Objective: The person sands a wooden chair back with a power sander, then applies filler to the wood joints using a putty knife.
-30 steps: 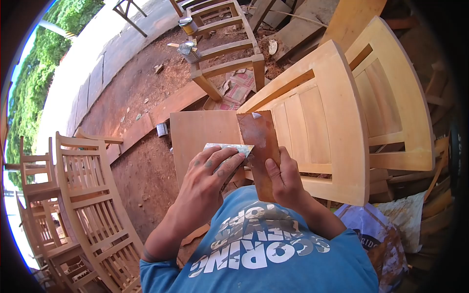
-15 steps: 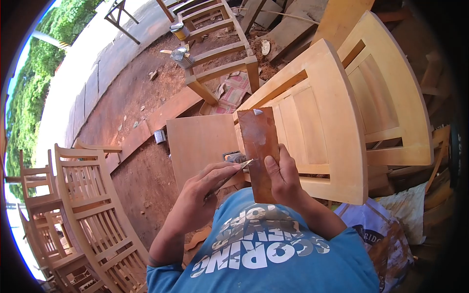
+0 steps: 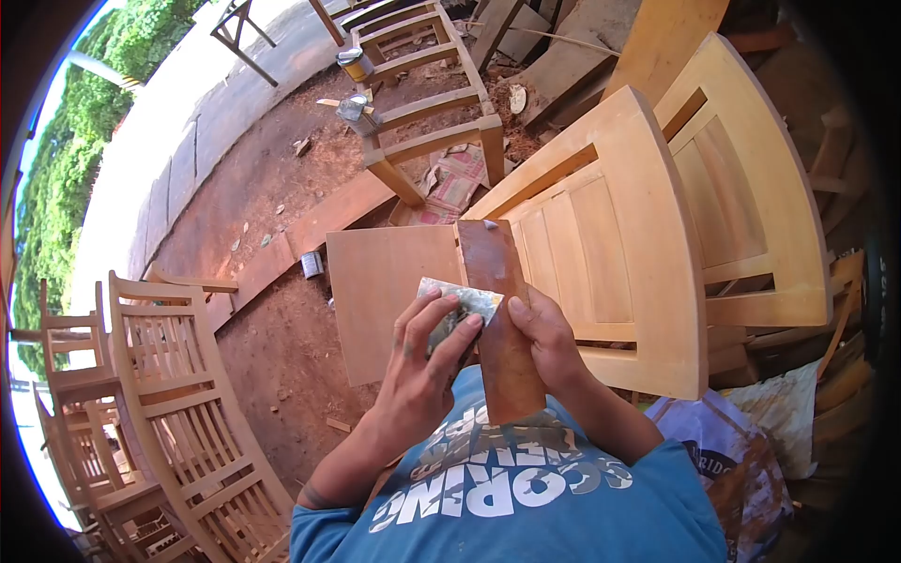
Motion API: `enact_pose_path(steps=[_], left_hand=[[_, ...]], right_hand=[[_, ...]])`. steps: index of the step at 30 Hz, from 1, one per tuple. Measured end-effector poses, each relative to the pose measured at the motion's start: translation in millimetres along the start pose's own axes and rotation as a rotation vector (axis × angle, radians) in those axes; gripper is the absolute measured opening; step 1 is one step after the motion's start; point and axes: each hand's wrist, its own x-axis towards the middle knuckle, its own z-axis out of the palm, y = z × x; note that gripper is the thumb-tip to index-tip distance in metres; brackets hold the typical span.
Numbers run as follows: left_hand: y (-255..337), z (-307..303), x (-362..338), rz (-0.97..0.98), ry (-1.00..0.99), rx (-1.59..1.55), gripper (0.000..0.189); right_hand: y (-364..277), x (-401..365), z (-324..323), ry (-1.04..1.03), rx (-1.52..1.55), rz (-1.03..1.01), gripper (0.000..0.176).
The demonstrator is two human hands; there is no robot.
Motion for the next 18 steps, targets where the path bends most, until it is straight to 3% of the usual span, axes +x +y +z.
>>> enact_pose_path(steps=[2, 4, 6, 10, 13, 15, 18], left_hand=[[-25.4, 30.5, -19.4, 0.093, 0.122, 0.020, 0.063], [-43.7, 35.2, -34.7, -0.008, -0.139, 0.159, 0.061], [-42.3, 29.9, -43.8, -0.091, -0.265, 0.249, 0.057], [-10.3, -22.3, -5.8, -0.228, -0.020, 0.076, 0.052], [16.5, -47.6, 17.2, -0.188, -0.198, 0.069, 0.050], [23.4, -46.3, 26.5, -0.154, -0.198, 0.132, 0.049], [22.8, -44.4, 30.9, -0.142, -0.300, 0.153, 0.053]], right_hand=[[-3.7, -0.9, -2.2, -0.071, 0.150, 0.086, 0.033], [-5.6, -0.8, -11.2, -0.120, 0.177, 0.049, 0.034], [-18.8, -6.1, -3.2, -0.089, 0.027, -0.070, 0.033], [-9.4, -1.4, -8.6, 0.011, -0.411, -0.305, 0.029], [-4.1, -3.2, -4.5, 0.023, -0.737, -0.387, 0.024], [-3.2, -7.5, -3.7, 0.008, -0.893, -0.385, 0.023], [-7.5, -11.2, -1.4, 0.005, -0.939, -0.381, 0.022]])
